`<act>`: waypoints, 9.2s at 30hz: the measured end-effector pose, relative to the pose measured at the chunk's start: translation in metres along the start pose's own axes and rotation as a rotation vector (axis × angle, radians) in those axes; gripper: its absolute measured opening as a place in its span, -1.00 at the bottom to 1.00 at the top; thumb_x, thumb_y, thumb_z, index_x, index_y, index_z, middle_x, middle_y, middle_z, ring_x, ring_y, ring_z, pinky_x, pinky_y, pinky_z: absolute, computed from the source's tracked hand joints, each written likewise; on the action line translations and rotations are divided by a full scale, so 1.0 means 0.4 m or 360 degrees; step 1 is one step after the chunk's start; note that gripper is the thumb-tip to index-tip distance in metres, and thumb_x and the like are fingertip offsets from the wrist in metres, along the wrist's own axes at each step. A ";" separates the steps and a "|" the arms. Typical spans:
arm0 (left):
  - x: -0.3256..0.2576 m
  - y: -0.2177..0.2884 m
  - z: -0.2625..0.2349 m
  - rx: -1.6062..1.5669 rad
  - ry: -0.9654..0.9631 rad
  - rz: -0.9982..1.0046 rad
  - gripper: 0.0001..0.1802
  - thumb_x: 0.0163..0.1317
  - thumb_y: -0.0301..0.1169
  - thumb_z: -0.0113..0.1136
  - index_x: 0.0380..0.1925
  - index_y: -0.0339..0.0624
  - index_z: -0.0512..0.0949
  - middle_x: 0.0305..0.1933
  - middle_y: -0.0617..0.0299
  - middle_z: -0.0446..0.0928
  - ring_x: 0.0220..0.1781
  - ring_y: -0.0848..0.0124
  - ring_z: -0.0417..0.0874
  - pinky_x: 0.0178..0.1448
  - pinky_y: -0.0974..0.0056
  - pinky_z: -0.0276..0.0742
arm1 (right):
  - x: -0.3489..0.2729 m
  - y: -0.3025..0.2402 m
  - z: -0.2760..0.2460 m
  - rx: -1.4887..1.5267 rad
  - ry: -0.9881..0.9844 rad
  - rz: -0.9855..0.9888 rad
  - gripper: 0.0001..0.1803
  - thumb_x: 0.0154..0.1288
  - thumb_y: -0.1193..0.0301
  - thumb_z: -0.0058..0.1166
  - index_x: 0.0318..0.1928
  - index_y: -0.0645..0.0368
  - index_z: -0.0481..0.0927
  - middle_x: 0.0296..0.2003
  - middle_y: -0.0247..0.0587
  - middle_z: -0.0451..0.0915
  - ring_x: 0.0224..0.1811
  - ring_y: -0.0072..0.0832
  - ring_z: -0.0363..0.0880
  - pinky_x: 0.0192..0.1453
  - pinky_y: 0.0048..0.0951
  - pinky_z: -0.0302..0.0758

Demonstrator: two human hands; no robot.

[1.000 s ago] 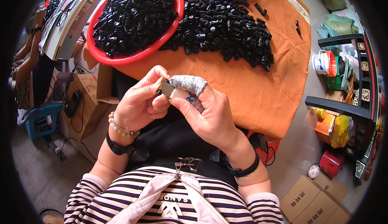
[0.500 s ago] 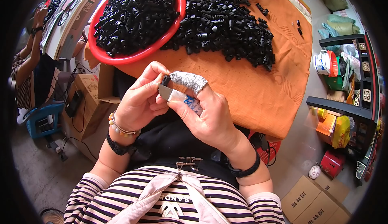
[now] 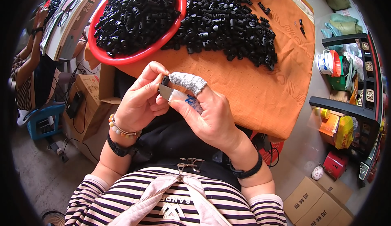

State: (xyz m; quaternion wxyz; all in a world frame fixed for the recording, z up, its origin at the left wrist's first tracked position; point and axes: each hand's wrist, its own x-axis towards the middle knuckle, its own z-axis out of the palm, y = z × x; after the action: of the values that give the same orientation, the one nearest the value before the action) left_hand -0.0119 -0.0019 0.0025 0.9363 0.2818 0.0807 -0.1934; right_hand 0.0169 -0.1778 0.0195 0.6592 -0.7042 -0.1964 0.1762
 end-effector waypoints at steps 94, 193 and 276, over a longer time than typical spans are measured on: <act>0.022 0.007 0.021 0.0510 -0.0029 0.0077 -0.87 0.30 -0.44 0.06 -0.19 -0.22 0.42 -0.32 0.20 0.58 -0.40 0.59 0.57 -0.29 0.49 0.53 | 0.026 -0.012 -0.043 0.0504 0.0099 0.0028 -0.47 0.24 0.67 0.01 0.20 0.31 0.18 -0.21 -0.21 0.47 -0.19 -0.49 0.59 -0.11 -0.51 0.59; 0.011 -0.012 0.020 0.0171 0.0105 0.0336 -0.93 0.38 -0.36 -0.06 -0.25 -0.07 0.32 -0.43 0.38 0.37 -0.51 0.64 0.30 -0.43 0.52 0.23 | 0.000 -0.012 0.010 -0.0006 0.0082 -0.0020 -0.66 0.20 0.49 0.18 -0.02 0.30 0.49 -0.31 -0.24 0.59 -0.33 -0.68 0.51 -0.27 -0.63 0.47; 0.018 -0.016 0.011 -0.0056 0.0023 0.0272 -0.94 0.39 -0.34 -0.10 -0.23 -0.03 0.34 -0.42 0.32 0.36 -0.51 0.63 0.23 -0.39 0.51 0.21 | 0.025 0.001 0.011 0.0418 0.0210 0.0021 -0.62 0.35 0.45 0.00 0.13 0.32 0.34 -0.09 -0.26 0.51 -0.11 -0.67 0.45 0.01 -0.63 0.39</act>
State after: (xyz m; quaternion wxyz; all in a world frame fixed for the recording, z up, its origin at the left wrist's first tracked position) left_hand -0.0076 -0.0117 0.0010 0.9536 0.2724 0.0665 -0.1091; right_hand 0.0234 -0.1690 0.0189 0.7560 -0.6232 -0.1233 0.1580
